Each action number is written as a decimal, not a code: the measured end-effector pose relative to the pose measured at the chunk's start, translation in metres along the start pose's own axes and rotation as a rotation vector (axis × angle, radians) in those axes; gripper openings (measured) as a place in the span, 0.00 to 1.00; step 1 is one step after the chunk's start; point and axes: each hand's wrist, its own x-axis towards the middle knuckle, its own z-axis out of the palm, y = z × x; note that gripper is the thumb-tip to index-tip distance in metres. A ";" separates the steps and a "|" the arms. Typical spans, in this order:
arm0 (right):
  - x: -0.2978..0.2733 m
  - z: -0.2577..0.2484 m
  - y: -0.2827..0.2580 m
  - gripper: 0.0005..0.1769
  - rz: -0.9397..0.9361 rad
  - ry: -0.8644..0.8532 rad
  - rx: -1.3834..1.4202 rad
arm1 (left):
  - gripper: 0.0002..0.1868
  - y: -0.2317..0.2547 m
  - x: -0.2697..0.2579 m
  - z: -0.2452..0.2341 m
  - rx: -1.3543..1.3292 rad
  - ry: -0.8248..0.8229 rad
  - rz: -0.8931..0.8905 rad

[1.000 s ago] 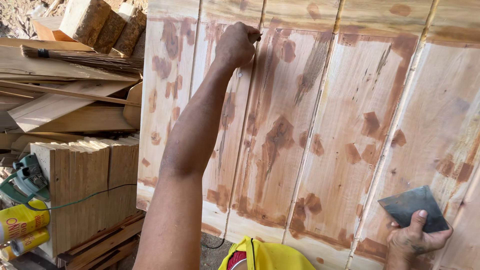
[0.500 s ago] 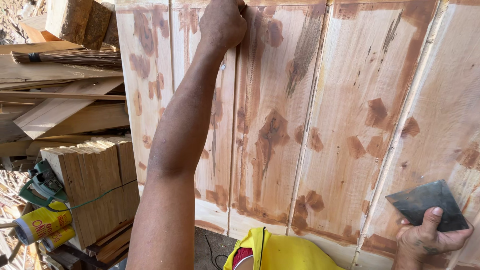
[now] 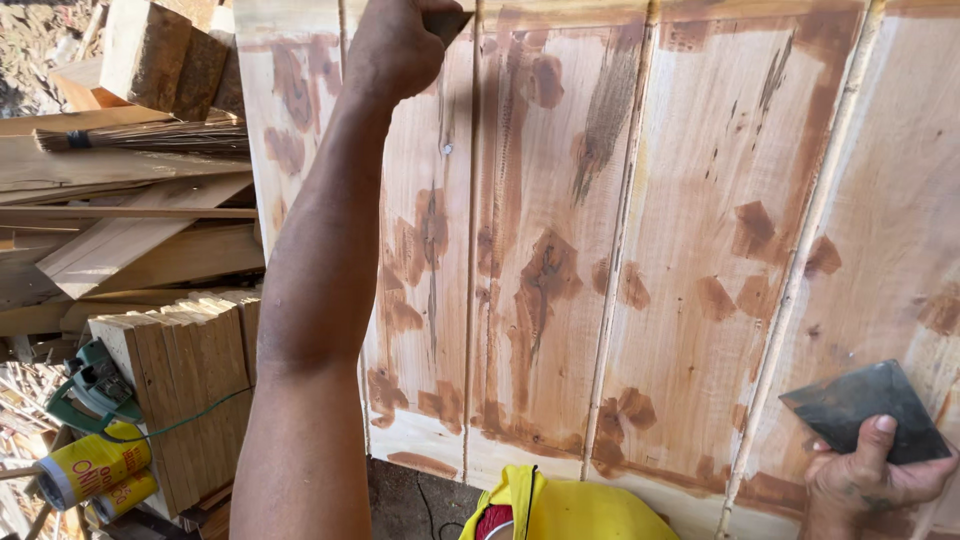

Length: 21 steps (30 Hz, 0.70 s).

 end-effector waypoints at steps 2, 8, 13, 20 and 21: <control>-0.008 -0.008 0.012 0.34 -0.024 0.204 0.015 | 0.22 -0.004 -0.010 0.009 -0.065 -0.097 -0.165; -0.005 -0.007 0.025 0.30 -0.102 0.121 0.006 | 0.20 -0.001 -0.002 0.021 0.091 -0.044 -0.015; -0.011 0.004 0.002 0.34 -0.056 0.143 0.016 | 0.19 0.001 0.008 0.029 0.165 -0.113 0.007; -0.010 0.012 -0.005 0.32 -0.016 0.162 0.019 | 0.19 0.014 0.012 0.028 0.190 -0.201 0.020; -0.011 0.010 -0.002 0.32 -0.019 0.171 0.016 | 0.19 0.014 0.012 0.025 0.190 -0.220 0.024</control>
